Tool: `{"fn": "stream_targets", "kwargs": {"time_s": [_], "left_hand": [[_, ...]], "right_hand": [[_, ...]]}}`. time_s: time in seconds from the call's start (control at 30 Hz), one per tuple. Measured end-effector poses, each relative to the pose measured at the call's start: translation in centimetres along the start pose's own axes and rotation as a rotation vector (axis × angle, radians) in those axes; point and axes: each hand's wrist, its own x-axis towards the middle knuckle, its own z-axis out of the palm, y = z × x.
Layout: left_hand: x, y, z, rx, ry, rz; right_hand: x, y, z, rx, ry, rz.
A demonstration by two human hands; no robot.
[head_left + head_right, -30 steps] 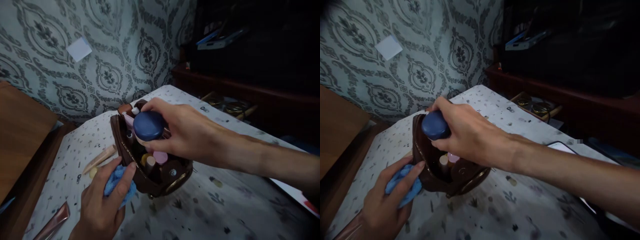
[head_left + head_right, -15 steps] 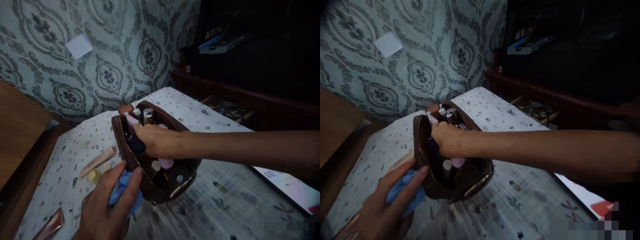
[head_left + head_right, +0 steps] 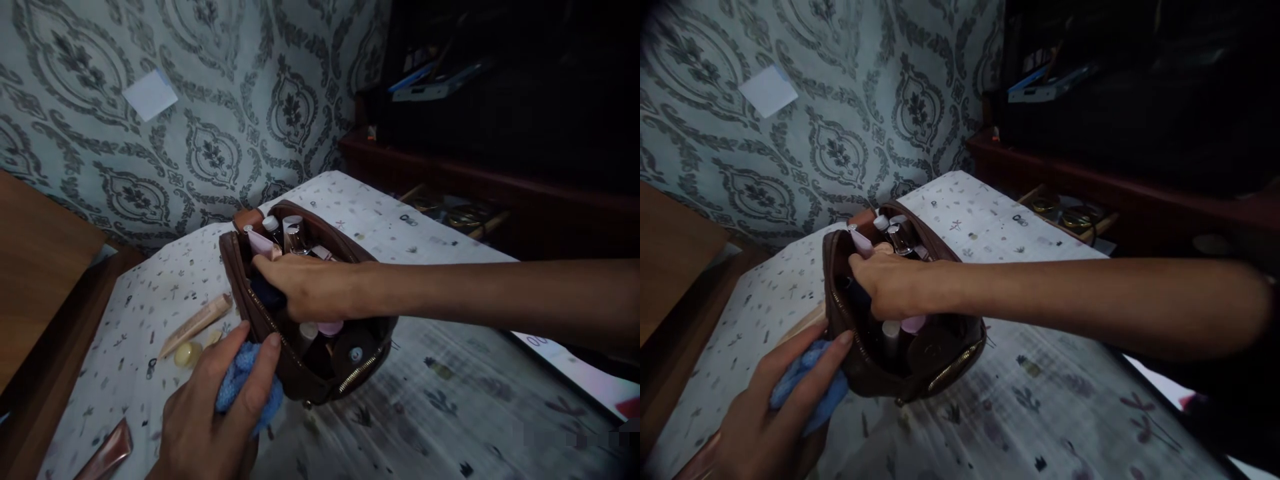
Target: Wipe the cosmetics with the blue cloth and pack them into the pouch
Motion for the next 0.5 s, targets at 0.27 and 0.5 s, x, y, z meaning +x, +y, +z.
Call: {"fn": "stream_targets", "kwargs": {"time_s": [0.27, 0.5], "left_hand": [[0.4, 1.0, 0.2, -0.037, 0.063, -0.099], [0.4, 1.0, 0.7, -0.072, 0.072, -0.089]], "right_hand": [[-0.9, 0.2, -1.3, 0.189, 0.277, 0.128], [1.7, -1.4, 0.1, 0.098, 0.251, 0.126]]}}
